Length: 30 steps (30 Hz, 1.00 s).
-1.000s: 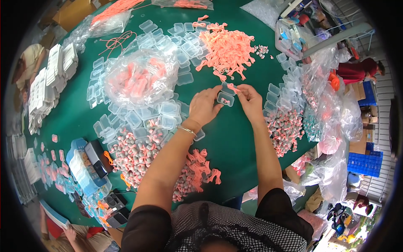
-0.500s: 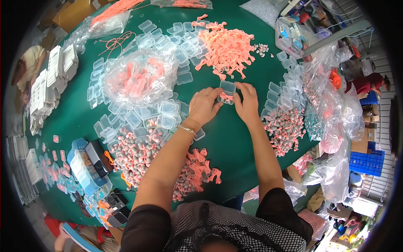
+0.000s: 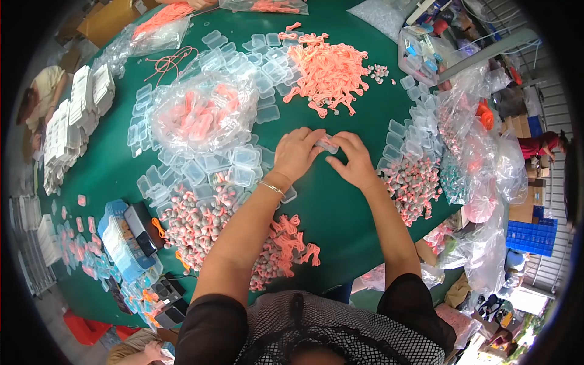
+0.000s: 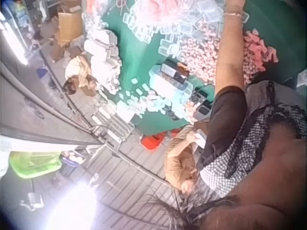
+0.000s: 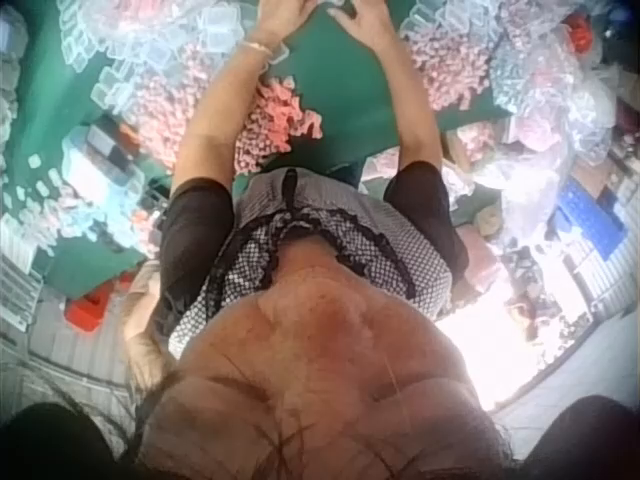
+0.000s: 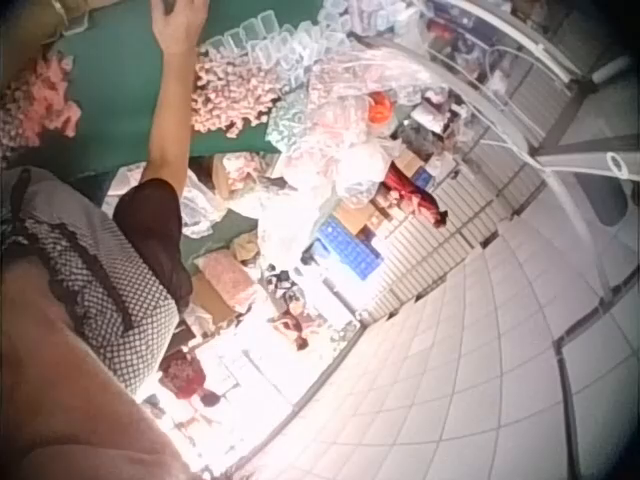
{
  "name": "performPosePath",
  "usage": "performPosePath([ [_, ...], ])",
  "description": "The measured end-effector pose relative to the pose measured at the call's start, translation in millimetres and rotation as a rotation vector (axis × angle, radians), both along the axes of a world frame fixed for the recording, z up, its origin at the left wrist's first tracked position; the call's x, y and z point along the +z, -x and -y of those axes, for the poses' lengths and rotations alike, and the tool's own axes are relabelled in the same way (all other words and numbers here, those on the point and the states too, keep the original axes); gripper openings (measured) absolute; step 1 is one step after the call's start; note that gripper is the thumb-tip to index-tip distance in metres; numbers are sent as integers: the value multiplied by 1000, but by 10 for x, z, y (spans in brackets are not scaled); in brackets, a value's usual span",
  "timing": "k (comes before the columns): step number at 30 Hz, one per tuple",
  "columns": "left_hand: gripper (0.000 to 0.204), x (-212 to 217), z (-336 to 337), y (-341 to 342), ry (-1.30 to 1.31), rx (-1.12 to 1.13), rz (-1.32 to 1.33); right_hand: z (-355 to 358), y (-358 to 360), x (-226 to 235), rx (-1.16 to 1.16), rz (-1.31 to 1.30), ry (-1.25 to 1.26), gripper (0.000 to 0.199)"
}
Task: The recorder is packing small pink and white figurines into individual small plastic boxes at a workspace.
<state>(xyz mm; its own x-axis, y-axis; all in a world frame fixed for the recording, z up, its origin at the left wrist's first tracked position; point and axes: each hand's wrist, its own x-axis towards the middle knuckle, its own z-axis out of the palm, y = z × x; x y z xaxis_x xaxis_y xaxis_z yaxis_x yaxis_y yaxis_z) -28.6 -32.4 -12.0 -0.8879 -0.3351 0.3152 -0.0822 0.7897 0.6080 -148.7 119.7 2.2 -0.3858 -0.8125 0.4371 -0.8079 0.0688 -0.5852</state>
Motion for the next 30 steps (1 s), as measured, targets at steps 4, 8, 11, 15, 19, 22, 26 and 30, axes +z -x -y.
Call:
performPosePath([
  [4, 28, -41, -22, 43, -39, 18, -80, 32, -65, -120, -95, -39, 50, 31],
  [8, 24, -115, 13, 35, -124, 24, -116, 95, -88, -196, -117, 58, 68, 28],
  [11, 22, -125, 44, 8, -159, 25, -121, 128, -128, -192, -122, 108, 80, 26],
  [15, 19, 23, 6, 5, -307, 28, -71, 130, -120, -147, -90, 39, 109, 30],
  [19, 13, 123, 66, 10, -385, 217, -262, 110, -154, -42, 118, -31, -5, 37],
  [22, 18, 171, 179, -7, 17, 257, -260, 141, -157, 42, 195, -67, -11, 35],
  [26, 21, 57, 118, -53, 146, 269, -23, 179, -84, -169, 87, 136, 122, 26],
  [30, 23, 6, 135, -93, 141, 291, -33, 592, 22, -101, -116, 125, 200, 17],
])
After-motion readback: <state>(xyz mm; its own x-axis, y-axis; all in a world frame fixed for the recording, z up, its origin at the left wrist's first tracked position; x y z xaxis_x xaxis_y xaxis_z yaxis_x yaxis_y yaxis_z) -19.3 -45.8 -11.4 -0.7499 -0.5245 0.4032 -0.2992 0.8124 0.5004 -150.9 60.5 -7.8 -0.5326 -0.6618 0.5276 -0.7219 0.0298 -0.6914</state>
